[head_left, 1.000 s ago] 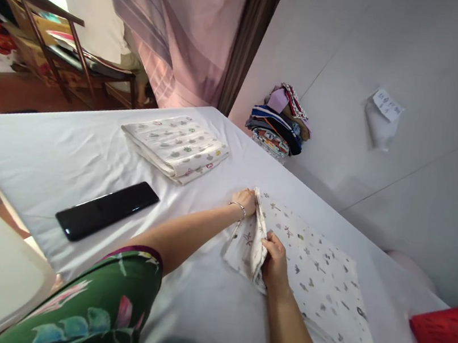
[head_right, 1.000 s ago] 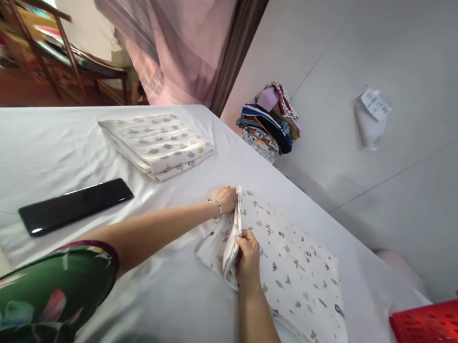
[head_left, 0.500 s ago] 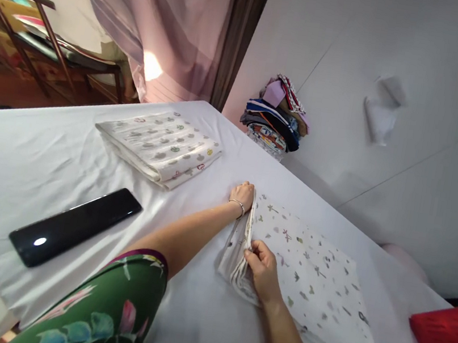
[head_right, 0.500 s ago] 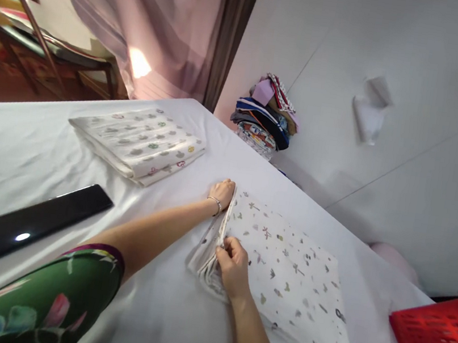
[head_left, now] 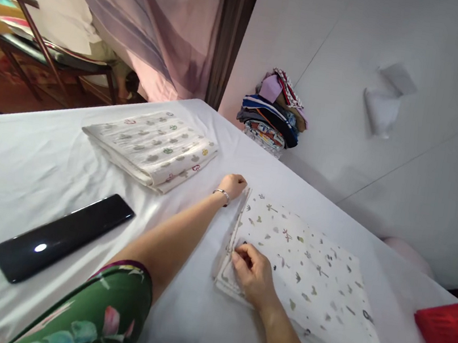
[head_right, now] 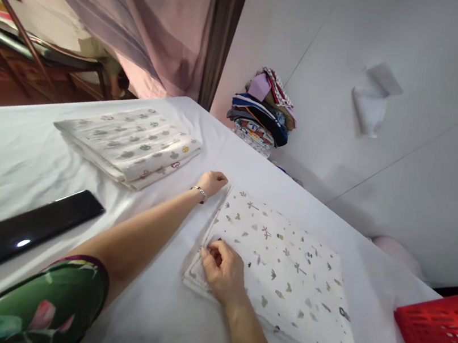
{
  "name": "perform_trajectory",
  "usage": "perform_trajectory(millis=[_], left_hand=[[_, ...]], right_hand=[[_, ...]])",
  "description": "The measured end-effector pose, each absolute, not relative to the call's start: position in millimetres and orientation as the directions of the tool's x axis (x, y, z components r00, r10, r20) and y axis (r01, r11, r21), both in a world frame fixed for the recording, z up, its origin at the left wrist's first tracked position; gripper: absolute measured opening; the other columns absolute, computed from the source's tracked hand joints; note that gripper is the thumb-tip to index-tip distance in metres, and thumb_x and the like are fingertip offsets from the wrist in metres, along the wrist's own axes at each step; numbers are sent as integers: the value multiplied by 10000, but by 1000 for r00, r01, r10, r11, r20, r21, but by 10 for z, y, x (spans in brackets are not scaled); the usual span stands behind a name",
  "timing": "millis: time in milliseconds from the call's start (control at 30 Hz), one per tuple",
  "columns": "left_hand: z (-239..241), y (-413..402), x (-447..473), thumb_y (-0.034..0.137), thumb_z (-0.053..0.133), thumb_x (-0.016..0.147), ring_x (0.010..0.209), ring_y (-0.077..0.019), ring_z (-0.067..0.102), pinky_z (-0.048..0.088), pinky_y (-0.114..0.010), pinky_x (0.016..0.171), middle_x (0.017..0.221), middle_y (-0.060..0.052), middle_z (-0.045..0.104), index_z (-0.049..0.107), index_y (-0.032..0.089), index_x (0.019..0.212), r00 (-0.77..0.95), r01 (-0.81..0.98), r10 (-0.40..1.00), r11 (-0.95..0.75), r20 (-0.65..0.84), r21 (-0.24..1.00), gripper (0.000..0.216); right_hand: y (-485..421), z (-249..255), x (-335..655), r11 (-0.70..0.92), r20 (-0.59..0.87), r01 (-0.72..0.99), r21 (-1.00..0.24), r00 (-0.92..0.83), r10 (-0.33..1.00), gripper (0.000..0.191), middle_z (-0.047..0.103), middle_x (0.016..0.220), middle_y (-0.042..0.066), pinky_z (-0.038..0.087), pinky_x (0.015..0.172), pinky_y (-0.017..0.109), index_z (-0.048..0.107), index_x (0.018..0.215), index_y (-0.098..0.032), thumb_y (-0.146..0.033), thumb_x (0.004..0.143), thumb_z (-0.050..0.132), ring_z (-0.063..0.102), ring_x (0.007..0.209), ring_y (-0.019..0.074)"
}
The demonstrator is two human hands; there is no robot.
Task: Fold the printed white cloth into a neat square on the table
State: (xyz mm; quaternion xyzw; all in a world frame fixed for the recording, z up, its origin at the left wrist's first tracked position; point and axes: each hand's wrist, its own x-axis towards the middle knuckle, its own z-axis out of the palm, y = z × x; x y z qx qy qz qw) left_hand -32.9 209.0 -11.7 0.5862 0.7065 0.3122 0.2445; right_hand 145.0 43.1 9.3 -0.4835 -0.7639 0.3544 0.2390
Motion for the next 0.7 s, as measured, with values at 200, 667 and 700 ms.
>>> perform_trajectory(millis=[200,667,700], left_hand=[[-77,2014,-241,449,504,772,674,-94,567,404,-185,596,759,23,668,657,227,837,-167,628,986,121,-19,769,278],[-23,1977,-28,461,573,714,935,-186,574,423,-257,774,1034,-64,622,585,194,896,-207,730,977,194,-60,655,324],[-36,1987,-29,470,556,727,929,-180,575,424,-257,774,1027,-57,622,582,198,905,-208,731,977,191,-52,655,326]], right_hand=[[444,24,1456,306,60,573,-760,-407,911,185,549,637,-12,351,571,217,617,840,-209,-353,790,511,467,584,118],[428,50,1448,344,83,626,-700,-407,910,193,540,626,-16,330,568,211,536,662,-196,-334,790,495,471,606,115],[426,49,1448,345,88,621,-704,-405,910,195,541,626,-14,330,566,212,537,660,-197,-335,790,493,470,605,116]])
